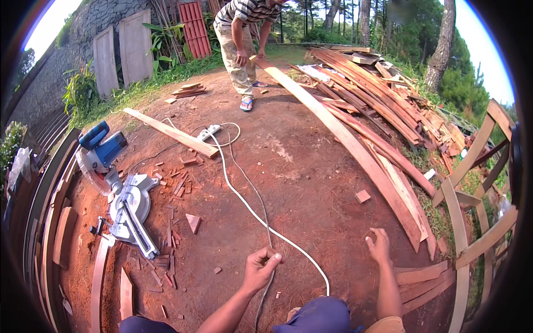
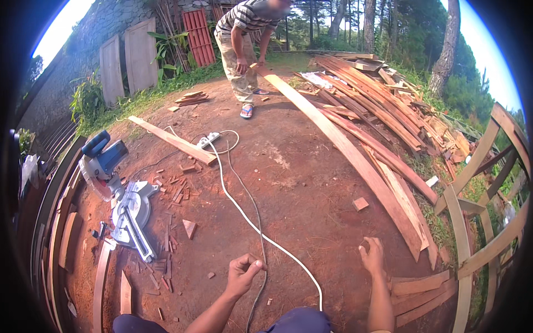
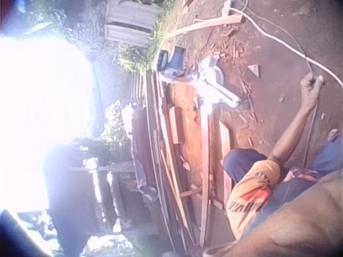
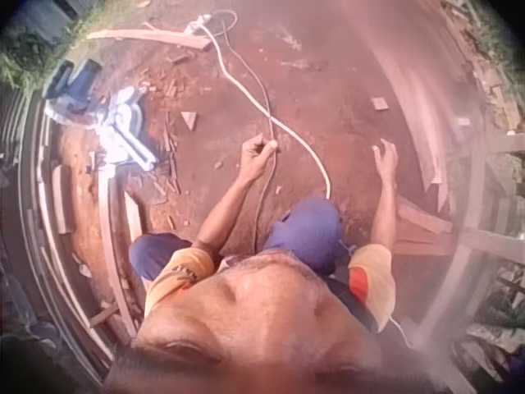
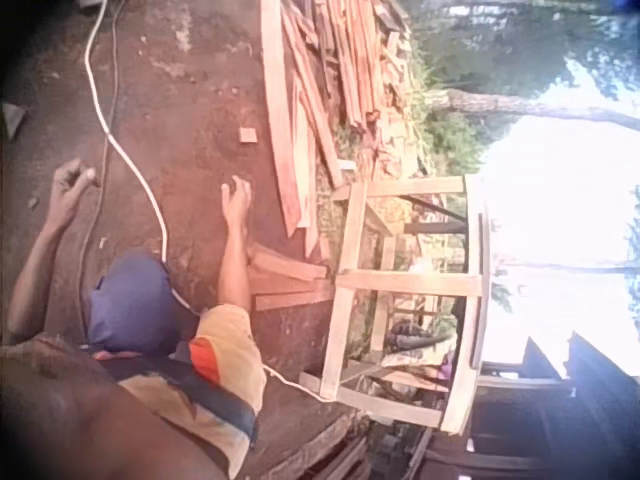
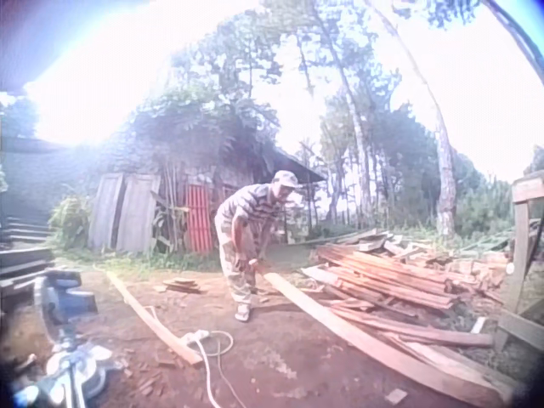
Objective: The person uses a miter saw to cut long wooden planks into shorter pieces. They position each plank on the saw, lower the blade to make a cut, then remove the cut piece and repeat the process with the remaining plank. The person also adjusts the saw's fence and positions the wood multiple times during the task.
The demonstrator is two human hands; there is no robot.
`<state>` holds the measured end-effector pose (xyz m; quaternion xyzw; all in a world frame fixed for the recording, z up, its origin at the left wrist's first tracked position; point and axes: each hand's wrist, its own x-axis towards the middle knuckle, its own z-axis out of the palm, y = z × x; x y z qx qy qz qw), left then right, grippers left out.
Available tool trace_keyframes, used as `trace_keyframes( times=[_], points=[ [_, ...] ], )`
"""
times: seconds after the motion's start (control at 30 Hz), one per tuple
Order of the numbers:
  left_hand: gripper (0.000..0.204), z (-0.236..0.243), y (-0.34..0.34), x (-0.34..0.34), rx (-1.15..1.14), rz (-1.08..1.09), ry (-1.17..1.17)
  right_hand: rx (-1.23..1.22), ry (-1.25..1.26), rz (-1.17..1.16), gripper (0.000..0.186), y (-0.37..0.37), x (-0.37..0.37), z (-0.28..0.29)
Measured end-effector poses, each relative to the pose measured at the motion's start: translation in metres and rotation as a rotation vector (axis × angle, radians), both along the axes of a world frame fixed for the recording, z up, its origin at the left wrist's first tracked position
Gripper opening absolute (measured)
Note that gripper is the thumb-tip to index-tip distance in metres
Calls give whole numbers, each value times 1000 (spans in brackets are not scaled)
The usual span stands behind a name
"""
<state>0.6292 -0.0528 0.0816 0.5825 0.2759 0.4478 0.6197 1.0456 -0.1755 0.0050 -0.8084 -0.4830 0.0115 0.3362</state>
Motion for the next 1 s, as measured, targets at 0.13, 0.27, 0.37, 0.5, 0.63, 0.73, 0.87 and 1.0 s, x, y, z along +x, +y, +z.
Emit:
trace_keyframes(
  times=[0.13, 0.27, 0.37, 0.5, 0.63, 0.73, 0.87, 1.0],
  points=[
    [25, -46, 9, 35, -109, -58, 109, -98, -15, -217, 46, -57, 86, -25],
    [26, -59, 9, 65, -162, -58, 151, -209, -32, -460, 74, -90, 154, -49],
    [27, -77, 12, 69, -226, -22, 99, -353, -10, -535, 104, -72, 192, -60],
    [27, -80, 17, 70, -237, 77, 143, -496, -3, -610, 140, -39, 220, -52],
    [27, -95, 23, 61, -277, 180, 130, -594, 59, -639, 156, -10, 263, -62],
    [26, -114, 26, 49, -322, 227, 120, -641, 134, -623, 159, 2, 297, -80],
    [26, -125, 35, 29, -321, 288, 170, -694, 65, -682, 149, 15, 312, -106],
    [25, -125, 51, 24, -322, 355, 155, -673, -80, -692, 116, 10, 320, -98]
  ],
)
